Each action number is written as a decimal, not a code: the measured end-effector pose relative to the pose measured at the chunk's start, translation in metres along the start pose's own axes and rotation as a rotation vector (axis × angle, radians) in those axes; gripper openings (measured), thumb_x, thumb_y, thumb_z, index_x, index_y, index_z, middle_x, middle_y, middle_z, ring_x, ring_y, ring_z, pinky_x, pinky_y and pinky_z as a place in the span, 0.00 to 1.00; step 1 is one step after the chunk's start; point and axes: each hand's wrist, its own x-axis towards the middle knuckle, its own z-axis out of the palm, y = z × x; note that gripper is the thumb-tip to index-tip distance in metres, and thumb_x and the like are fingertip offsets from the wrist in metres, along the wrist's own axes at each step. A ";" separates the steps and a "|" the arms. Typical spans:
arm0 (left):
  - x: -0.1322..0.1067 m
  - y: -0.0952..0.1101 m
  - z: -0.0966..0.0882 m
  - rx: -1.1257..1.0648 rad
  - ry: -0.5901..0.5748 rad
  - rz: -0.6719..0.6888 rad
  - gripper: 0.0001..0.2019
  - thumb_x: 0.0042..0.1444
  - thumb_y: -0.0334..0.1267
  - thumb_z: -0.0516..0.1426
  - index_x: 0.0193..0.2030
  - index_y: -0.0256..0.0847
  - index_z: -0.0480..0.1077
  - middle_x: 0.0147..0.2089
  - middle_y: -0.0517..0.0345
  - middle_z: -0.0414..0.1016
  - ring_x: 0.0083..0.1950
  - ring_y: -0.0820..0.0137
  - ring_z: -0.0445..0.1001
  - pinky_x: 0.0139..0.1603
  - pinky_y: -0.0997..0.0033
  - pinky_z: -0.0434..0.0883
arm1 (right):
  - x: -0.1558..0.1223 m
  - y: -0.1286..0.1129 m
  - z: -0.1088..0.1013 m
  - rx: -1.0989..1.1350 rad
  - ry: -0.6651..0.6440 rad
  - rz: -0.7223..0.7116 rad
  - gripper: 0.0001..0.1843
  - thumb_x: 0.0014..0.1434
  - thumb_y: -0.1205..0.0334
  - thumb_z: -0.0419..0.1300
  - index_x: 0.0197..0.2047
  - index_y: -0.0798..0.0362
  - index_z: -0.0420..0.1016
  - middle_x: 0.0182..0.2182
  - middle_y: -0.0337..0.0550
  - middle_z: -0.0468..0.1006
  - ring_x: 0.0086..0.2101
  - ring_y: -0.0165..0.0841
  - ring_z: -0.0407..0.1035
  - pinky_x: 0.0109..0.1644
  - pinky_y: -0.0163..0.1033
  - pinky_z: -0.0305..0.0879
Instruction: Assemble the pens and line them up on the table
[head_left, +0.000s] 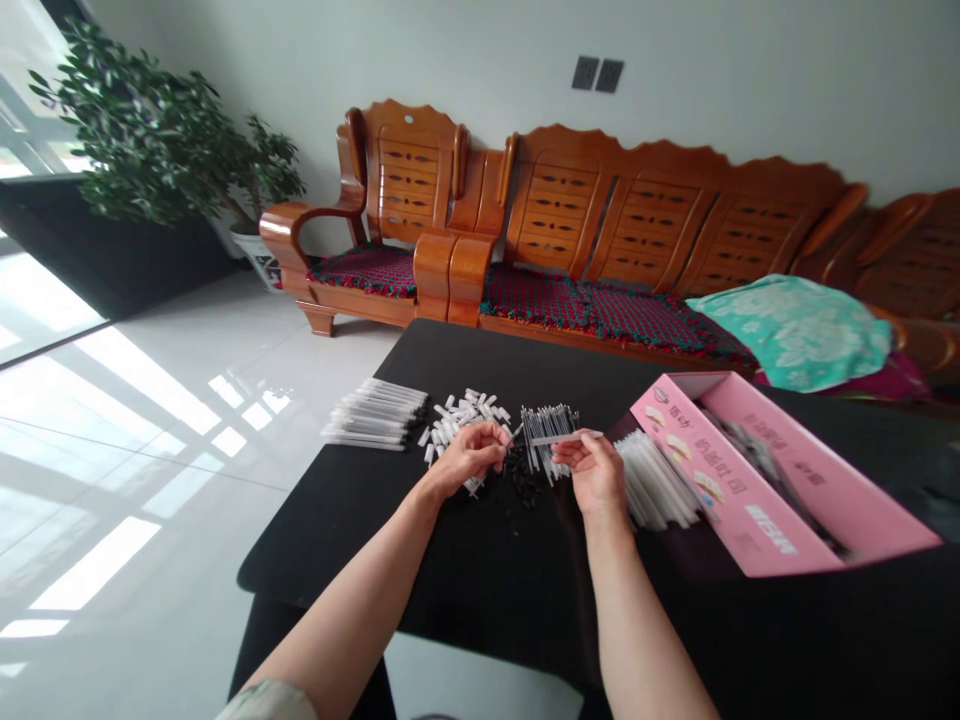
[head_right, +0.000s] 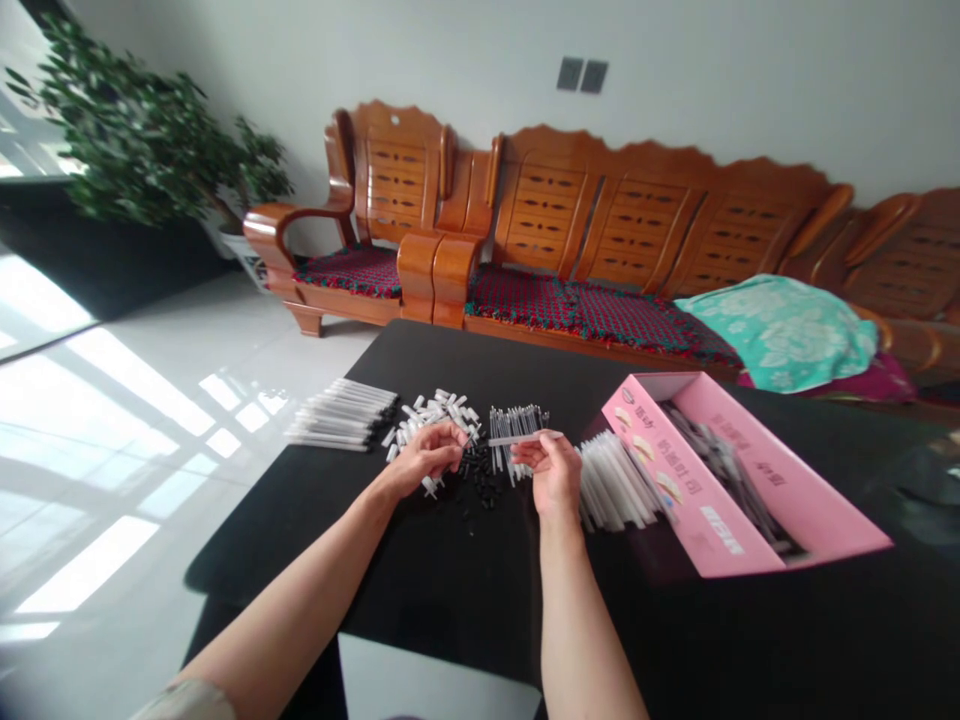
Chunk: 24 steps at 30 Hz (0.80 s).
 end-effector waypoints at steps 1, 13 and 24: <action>-0.001 0.001 -0.001 -0.001 -0.025 -0.012 0.15 0.51 0.45 0.63 0.39 0.36 0.69 0.23 0.64 0.70 0.16 0.83 0.55 0.17 0.82 0.50 | 0.001 0.000 -0.001 0.004 0.004 -0.005 0.08 0.48 0.61 0.66 0.32 0.56 0.76 0.23 0.45 0.82 0.23 0.39 0.78 0.24 0.38 0.75; -0.002 -0.007 -0.007 0.009 -0.117 -0.060 0.15 0.50 0.43 0.63 0.38 0.33 0.75 0.22 0.60 0.70 0.20 0.80 0.62 0.21 0.80 0.50 | 0.003 0.000 -0.007 -0.002 0.002 0.001 0.08 0.49 0.62 0.65 0.32 0.55 0.75 0.22 0.44 0.82 0.22 0.39 0.78 0.23 0.39 0.75; -0.002 -0.006 -0.005 0.064 -0.130 -0.061 0.18 0.48 0.44 0.64 0.42 0.33 0.74 0.23 0.61 0.69 0.23 0.77 0.67 0.26 0.79 0.59 | 0.000 0.001 -0.004 -0.081 -0.029 0.014 0.07 0.49 0.61 0.65 0.32 0.55 0.74 0.20 0.43 0.81 0.19 0.37 0.76 0.21 0.39 0.74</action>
